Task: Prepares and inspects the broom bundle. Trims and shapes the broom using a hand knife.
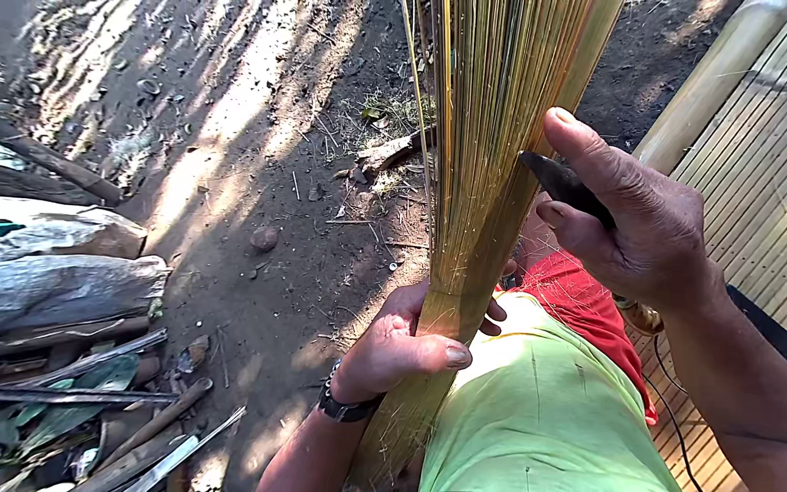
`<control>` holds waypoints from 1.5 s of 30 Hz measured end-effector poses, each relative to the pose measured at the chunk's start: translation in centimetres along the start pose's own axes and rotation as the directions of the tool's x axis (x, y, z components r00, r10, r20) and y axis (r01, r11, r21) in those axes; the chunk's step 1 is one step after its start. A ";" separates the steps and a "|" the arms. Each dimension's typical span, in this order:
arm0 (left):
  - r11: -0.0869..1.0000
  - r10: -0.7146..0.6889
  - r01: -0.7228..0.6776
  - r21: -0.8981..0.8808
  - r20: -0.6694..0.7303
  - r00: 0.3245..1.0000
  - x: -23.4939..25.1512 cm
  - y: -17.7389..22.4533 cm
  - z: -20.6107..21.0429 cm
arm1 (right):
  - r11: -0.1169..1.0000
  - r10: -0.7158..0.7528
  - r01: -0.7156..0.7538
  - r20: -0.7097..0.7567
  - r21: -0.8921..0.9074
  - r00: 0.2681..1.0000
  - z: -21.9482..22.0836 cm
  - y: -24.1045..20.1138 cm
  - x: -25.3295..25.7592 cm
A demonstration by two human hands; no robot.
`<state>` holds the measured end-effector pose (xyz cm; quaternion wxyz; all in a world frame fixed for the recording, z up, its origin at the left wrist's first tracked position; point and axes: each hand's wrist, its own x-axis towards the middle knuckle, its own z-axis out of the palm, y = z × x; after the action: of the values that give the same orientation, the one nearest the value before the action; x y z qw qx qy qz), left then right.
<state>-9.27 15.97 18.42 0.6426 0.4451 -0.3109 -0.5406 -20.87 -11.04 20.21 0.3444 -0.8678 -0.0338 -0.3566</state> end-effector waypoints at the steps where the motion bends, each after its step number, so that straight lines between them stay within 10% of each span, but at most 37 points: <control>1: 1.000 0.003 -0.003 -0.003 0.002 1.000 0.0 0.0 0.0 | 1.000 -0.001 0.001 -0.006 -0.006 1.000 0.0 0.0 0.0; 45: 0.992 0.014 -0.024 0.123 0.085 0.996 -0.6 -2.2 0.4 | 0.977 -0.024 -0.009 -0.153 -0.211 0.988 -5.5 1.7 4.2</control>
<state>-10.66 16.39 16.64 0.6053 0.4581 -0.3748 -0.5323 -20.54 -16.58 24.72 0.2504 -0.8689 0.0278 -0.4260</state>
